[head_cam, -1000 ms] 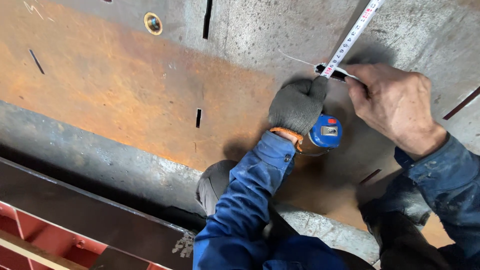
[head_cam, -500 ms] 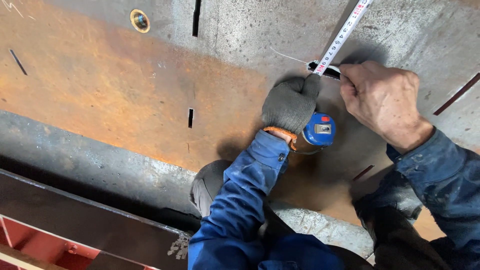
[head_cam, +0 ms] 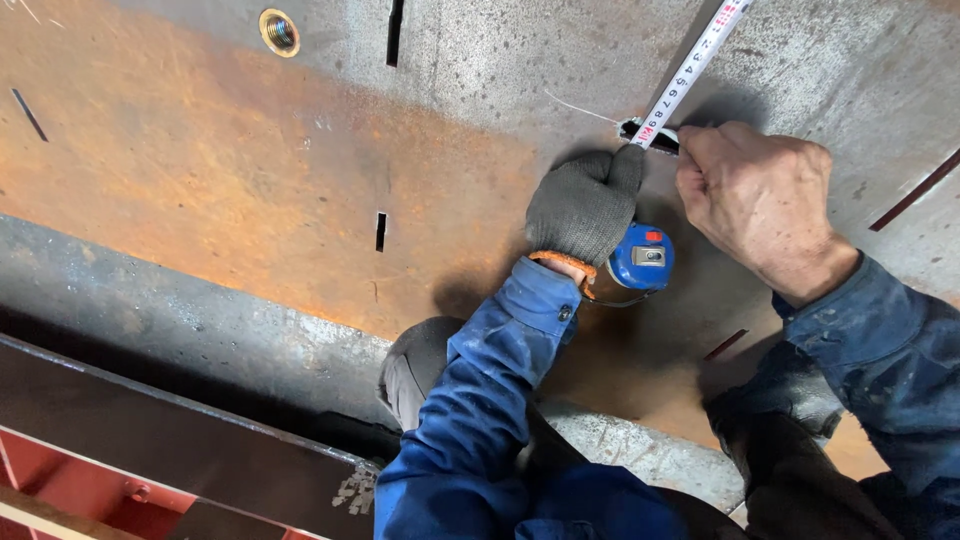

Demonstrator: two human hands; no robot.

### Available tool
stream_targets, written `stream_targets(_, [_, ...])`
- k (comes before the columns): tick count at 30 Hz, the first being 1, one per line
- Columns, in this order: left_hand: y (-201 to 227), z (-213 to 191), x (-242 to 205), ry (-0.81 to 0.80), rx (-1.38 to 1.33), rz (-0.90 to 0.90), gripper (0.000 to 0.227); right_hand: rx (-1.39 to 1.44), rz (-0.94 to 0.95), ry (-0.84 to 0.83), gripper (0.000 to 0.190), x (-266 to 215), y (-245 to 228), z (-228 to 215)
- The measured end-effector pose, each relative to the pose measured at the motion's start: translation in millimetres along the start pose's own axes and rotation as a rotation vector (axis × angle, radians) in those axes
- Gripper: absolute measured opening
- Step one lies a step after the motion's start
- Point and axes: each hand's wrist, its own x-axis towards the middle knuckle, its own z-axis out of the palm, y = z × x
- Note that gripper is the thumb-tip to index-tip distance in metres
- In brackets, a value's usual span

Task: The person measures a red metal structure and a large metal sheet using a tape measure and a white marker. They mark specific measurements on the metal sheet with the marker.

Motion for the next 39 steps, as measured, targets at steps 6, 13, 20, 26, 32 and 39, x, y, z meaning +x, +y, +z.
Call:
stream_targets(6, [5, -4, -3, -0.006, -0.028, -0.031, 0.048, -0.133, -0.005, -0.099, 0.009, 14, -15, -22])
stream_targets(13, [-3, -1, 0, -0.021, -0.108, 0.031, 0.046, -0.116, -0.037, 0.018, 0.011, 17, -21, -49])
stream_targets(20, [2, -4, -2, -0.027, -0.031, -0.027, 0.048, -0.074, -0.047, 0.015, 0.012, 20, -20, -36])
stream_targets(26, [-7, 4, 1, -0.002, -0.030, 0.035, 0.048, -0.095, -0.077, 0.067, 0.015, 13, -12, -21])
stream_targets(32, [-7, 4, 1, 0.021, -0.040, 0.044, 0.048, -0.141, -0.045, -0.041, 0.013, 11, -8, -17])
stream_targets(39, [-2, 1, 0, -0.046, -0.034, -0.006, 0.050, -0.236, -0.055, -0.087, 0.012, 22, -19, -29])
